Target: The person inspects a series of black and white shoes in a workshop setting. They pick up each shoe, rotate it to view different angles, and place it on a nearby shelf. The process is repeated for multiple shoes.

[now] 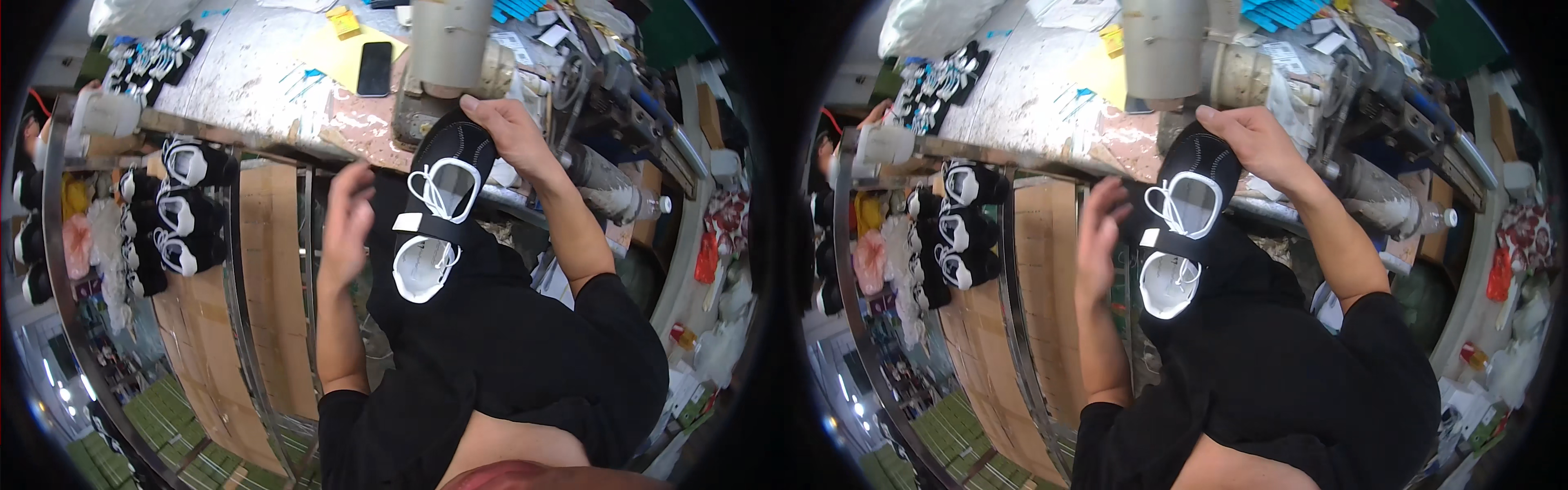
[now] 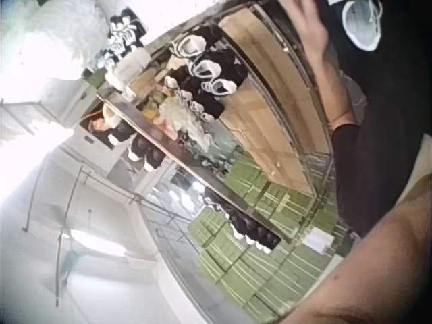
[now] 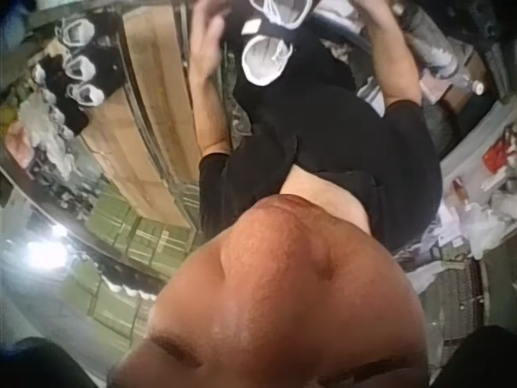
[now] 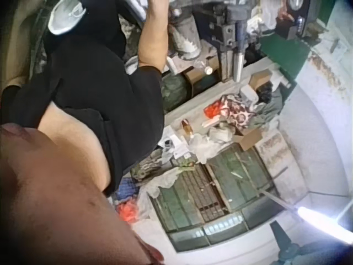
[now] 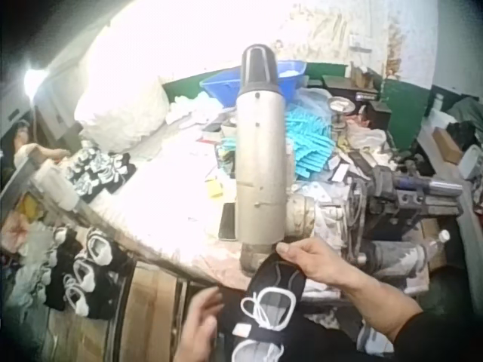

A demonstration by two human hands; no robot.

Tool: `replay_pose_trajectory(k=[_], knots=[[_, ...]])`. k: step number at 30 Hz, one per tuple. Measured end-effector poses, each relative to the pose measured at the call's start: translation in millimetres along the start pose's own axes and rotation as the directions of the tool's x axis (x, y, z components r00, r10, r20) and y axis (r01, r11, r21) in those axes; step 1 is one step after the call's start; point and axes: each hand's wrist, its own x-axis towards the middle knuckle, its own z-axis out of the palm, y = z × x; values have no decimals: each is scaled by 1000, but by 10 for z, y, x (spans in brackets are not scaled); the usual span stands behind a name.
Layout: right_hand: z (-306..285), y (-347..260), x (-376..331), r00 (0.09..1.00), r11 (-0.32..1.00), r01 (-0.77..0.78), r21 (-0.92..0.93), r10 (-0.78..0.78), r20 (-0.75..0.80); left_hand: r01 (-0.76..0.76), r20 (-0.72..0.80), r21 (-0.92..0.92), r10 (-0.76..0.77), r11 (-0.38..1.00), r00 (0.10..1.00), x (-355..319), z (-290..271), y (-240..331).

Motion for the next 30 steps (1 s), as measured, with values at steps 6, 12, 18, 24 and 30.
replay_pose_trajectory(k=[6,12,18,24,30], knots=[[530,584,197,998,971,-54,234,55,2,-176,117,318,146,931,982,-1138,90,242],[1244,745,264,939,916,-218,336,104,327,-164,-470,463,398,871,788,-1890,-153,222],[1521,1137,56,867,948,-318,-3,292,404,281,-901,427,431,860,51,-1742,-1305,214],[1552,1351,-65,833,929,-369,-22,342,435,493,-895,402,445,772,33,-1389,-2066,70],[1428,1568,-37,839,910,-411,-54,401,369,574,-867,419,497,703,25,-1345,-2105,109]])
